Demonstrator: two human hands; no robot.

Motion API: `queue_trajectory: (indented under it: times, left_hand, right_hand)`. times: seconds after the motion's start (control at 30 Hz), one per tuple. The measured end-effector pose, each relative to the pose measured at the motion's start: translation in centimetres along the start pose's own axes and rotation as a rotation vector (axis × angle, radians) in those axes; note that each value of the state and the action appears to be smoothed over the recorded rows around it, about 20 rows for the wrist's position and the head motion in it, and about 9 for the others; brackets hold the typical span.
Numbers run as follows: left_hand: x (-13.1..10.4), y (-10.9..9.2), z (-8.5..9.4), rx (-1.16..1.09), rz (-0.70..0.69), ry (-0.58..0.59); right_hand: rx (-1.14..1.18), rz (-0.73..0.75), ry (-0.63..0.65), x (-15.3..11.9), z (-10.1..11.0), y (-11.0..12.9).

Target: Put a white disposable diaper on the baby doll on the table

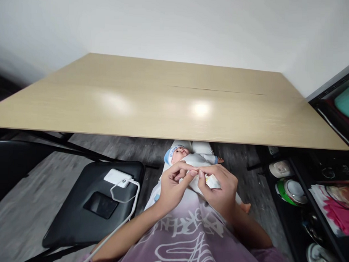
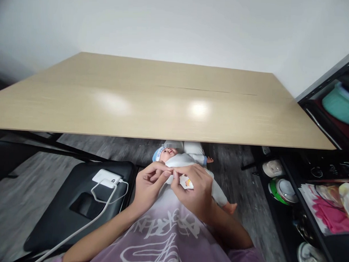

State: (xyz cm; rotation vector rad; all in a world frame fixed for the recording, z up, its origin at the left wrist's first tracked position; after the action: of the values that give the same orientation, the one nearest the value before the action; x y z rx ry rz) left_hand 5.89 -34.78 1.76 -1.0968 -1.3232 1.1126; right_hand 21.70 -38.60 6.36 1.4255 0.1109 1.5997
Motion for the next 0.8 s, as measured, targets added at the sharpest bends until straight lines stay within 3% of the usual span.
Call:
queue_trajectory:
  times: [0.17,0.53,0.8]
  left_hand:
    - [-0.23,-0.16,-0.1,-0.018,0.018,-0.008]
    - [-0.23,-0.05,-0.39,0.016,0.211,-0.005]
    - [-0.24,-0.22,-0.52,0.009,0.186,-0.024]
  right_hand:
    - [-0.029,0.006,-0.013,-0.1,-0.03,0.07]
    - [-0.024,-0.08,-0.015,-0.37,-0.15,0.06]
    - [-0.024,-0.106,-0.002,-0.52,-0.08,-0.11]
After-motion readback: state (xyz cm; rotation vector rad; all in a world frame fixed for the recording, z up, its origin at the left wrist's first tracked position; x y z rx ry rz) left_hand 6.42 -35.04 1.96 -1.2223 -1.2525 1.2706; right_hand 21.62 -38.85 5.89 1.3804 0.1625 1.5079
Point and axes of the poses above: each hand's wrist, its own x-axis towards the middle knuckle, its own z-axis out of the back of the hand, y = z × x, the point moved 5 cm from there along x, towards the middle knuckle, and after that the axes turned 7 degrees about -y, right-handed, at the moved point
